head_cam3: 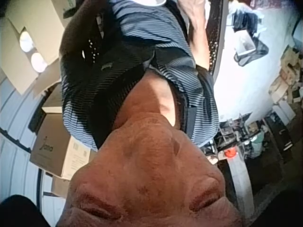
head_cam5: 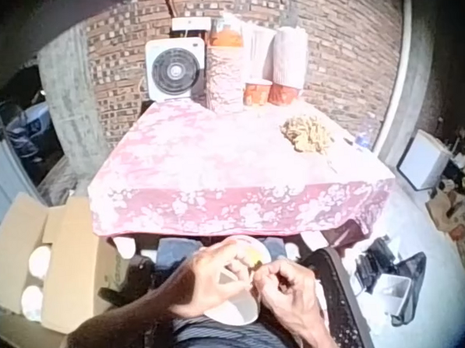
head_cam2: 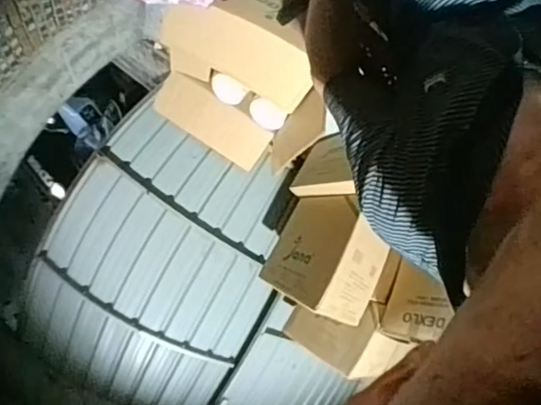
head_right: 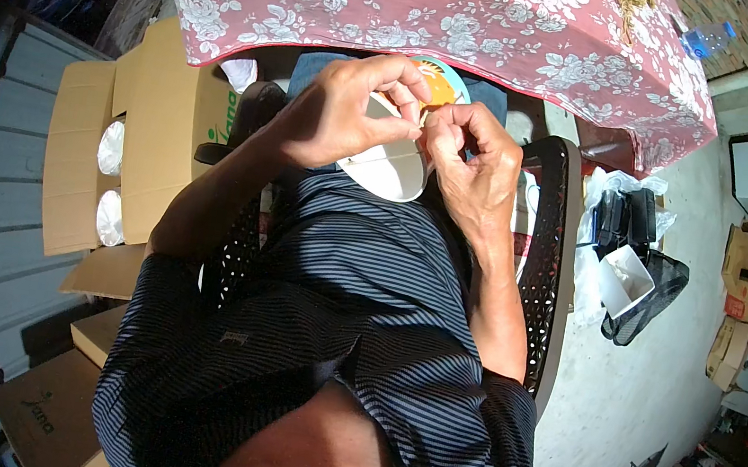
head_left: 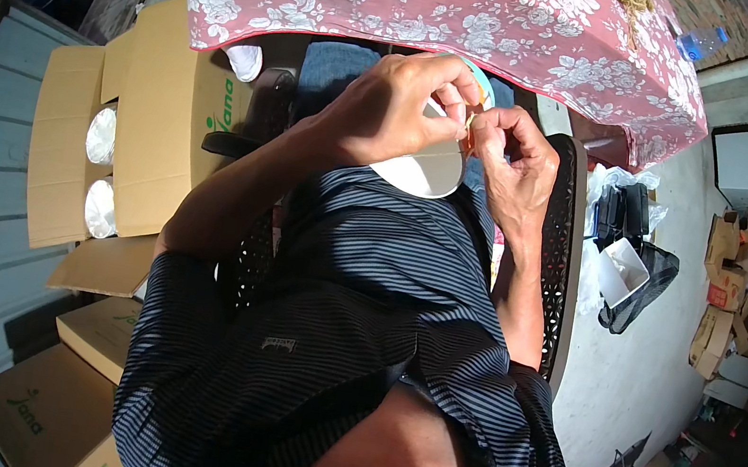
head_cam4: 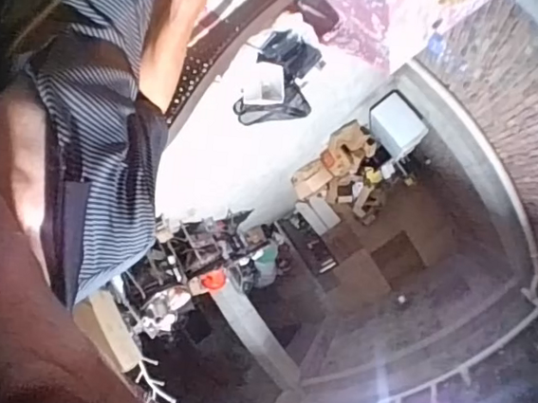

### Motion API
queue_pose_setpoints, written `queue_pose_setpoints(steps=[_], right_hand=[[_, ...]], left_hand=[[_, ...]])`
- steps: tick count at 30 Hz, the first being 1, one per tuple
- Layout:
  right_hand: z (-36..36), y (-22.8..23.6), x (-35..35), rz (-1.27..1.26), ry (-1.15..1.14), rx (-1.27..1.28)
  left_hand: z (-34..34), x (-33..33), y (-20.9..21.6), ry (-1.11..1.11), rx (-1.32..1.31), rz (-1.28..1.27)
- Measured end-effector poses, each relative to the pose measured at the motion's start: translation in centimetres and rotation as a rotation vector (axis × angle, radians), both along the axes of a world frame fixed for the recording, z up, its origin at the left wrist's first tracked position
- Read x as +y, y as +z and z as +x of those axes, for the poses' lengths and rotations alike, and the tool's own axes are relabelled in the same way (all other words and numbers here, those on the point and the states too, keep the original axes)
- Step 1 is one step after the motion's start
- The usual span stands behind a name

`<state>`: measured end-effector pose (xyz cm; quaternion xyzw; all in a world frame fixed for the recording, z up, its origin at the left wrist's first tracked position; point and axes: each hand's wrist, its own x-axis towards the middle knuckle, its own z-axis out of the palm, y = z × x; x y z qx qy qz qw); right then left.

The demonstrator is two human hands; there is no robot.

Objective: The person is packing dried noodles into paper bowls and securing them with string in a workshop setting.

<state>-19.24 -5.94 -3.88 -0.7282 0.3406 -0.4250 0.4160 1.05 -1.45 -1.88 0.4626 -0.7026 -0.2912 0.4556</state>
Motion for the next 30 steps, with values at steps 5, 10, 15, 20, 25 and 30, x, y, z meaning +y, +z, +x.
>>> queue_pose_setpoints(steps=[5,10,15,20,25,30], right_hand=[[-0.4,0.1,-0.2,0.055,-0.016,0.005],[-0.5,-0.3,-0.7,0.162,-0.035,-0.038],[-0.4,-1.0,-0.9,0.174,-0.086,-0.056],[-0.8,-0.2,-1.2,0.562,0.055,-0.329],[-1.6,0.7,-1.2,0.635,0.126,-0.488],[-1.6,2.1,-0.4,0.588,0.149,-0.5]], left_hand=[[0.4,0.1,0.6,-0.029,0.07,0.032],[1.0,0.1,0.2,-0.04,0.036,0.007],[1.6,0.0,-0.2,-0.106,-0.023,-0.058],[1.9,-0.4,-0.7,-0.162,-0.051,-0.068],[0.0,-0.7,0.4,-0.062,-0.138,-0.121],[-1.7,-2.1,-0.6,-0.001,-0.112,-0.261]])
